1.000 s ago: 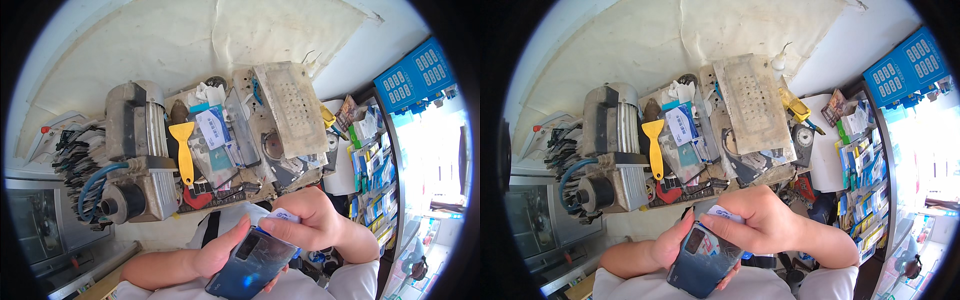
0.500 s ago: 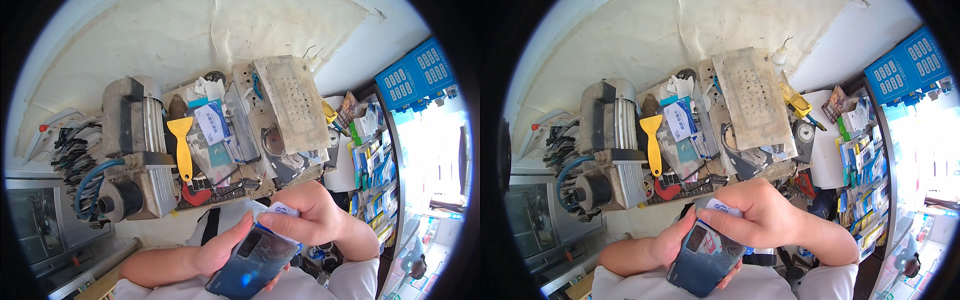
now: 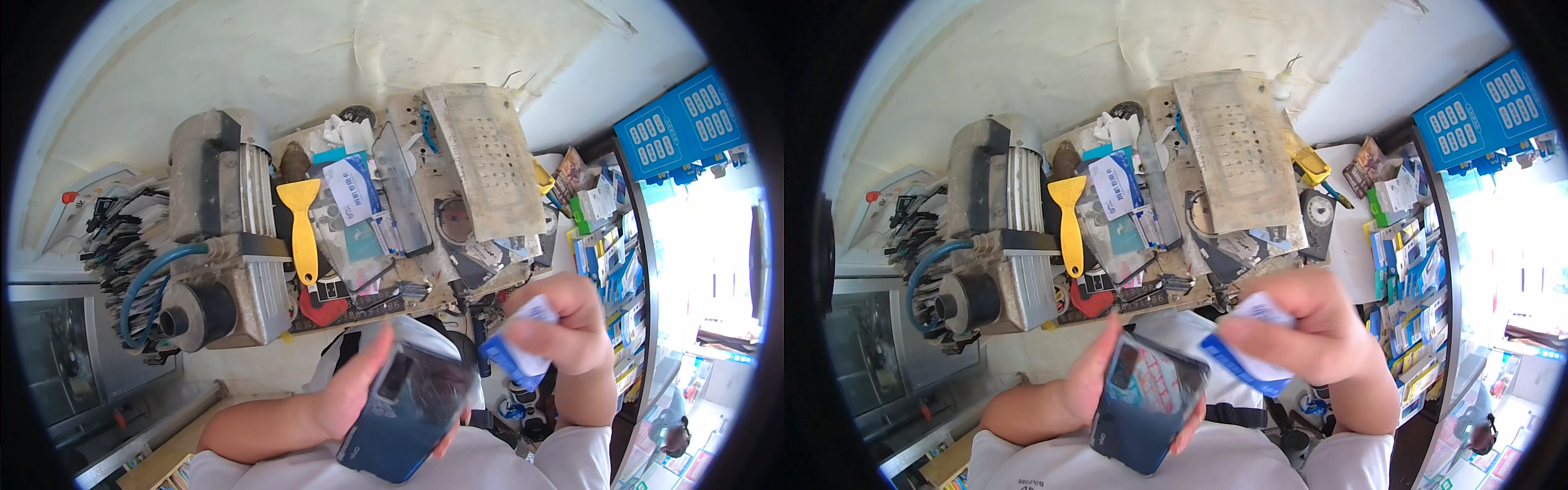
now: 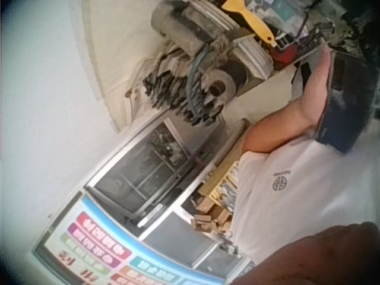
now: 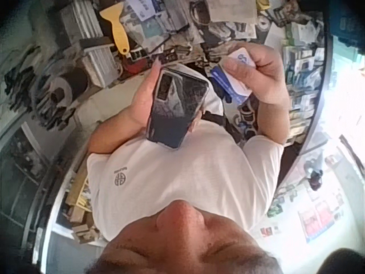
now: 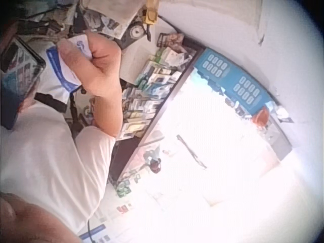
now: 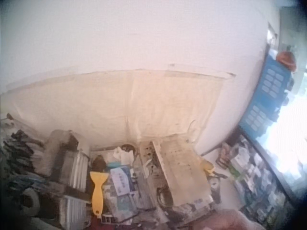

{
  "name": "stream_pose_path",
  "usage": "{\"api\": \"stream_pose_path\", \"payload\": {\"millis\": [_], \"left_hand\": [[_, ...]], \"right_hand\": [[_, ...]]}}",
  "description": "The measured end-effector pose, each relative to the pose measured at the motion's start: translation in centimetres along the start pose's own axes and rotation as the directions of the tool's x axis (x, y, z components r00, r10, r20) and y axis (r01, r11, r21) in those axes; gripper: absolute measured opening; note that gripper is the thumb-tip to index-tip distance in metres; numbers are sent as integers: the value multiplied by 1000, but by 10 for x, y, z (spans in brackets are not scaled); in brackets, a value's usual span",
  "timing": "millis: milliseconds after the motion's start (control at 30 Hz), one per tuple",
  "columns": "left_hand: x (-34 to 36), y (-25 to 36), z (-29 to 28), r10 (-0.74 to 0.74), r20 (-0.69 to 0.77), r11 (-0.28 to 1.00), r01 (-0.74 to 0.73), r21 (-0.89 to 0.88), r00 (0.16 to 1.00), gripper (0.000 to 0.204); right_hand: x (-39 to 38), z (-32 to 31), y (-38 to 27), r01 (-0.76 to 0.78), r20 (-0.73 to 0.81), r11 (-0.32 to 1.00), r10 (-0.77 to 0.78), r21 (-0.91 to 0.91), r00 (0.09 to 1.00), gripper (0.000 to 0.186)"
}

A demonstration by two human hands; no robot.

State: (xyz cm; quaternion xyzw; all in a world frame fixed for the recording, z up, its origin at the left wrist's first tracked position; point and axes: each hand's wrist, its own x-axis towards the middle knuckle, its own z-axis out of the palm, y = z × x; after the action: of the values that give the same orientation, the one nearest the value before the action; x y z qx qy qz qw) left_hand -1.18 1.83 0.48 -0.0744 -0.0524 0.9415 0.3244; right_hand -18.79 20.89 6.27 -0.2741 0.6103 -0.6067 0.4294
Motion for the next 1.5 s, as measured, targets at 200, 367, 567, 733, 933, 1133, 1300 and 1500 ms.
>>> {"api": "stream_pose_path", "payload": {"millis": [200, 367, 567, 733, 933, 1133, 1300, 1500], "left_hand": [[7, 28, 7, 431, -67, 894, -416, 169, 900, 110], [21, 38, 19, 560, -65, 800, -518, 304, 826, 110], [32, 38, 26, 594, -50, 760, -539, 363, 803, 110], [37, 39, 26, 597, -45, 728, -517, 449, 801, 108], [37, 38, 24, 589, -84, 746, -500, 441, 804, 105], [36, 37, 20, 579, -23, 739, -512, 437, 815, 113], [36, 37, 20, 582, -33, 743, -514, 428, 813, 114], [34, 37, 24, 569, -91, 773, -494, 399, 817, 109]], "right_hand": [[-41, 41, 22, 153, -378, 987, -121, 57, 918, 17], [-45, 59, 28, 197, -227, 961, -151, 194, 962, 16], [-51, 63, 18, 159, -201, 946, -104, 281, 974, 20], [-56, 65, 20, 131, -242, 917, -38, 377, 969, 22], [-52, 65, 23, 121, -216, 897, -30, 425, 976, 24], [-50, 63, 24, 93, -180, 896, -15, 434, 984, 23], [-48, 62, 24, 94, -161, 908, -29, 407, 986, 23], [-49, 62, 21, 79, -157, 917, -18, 391, 987, 23]]}}
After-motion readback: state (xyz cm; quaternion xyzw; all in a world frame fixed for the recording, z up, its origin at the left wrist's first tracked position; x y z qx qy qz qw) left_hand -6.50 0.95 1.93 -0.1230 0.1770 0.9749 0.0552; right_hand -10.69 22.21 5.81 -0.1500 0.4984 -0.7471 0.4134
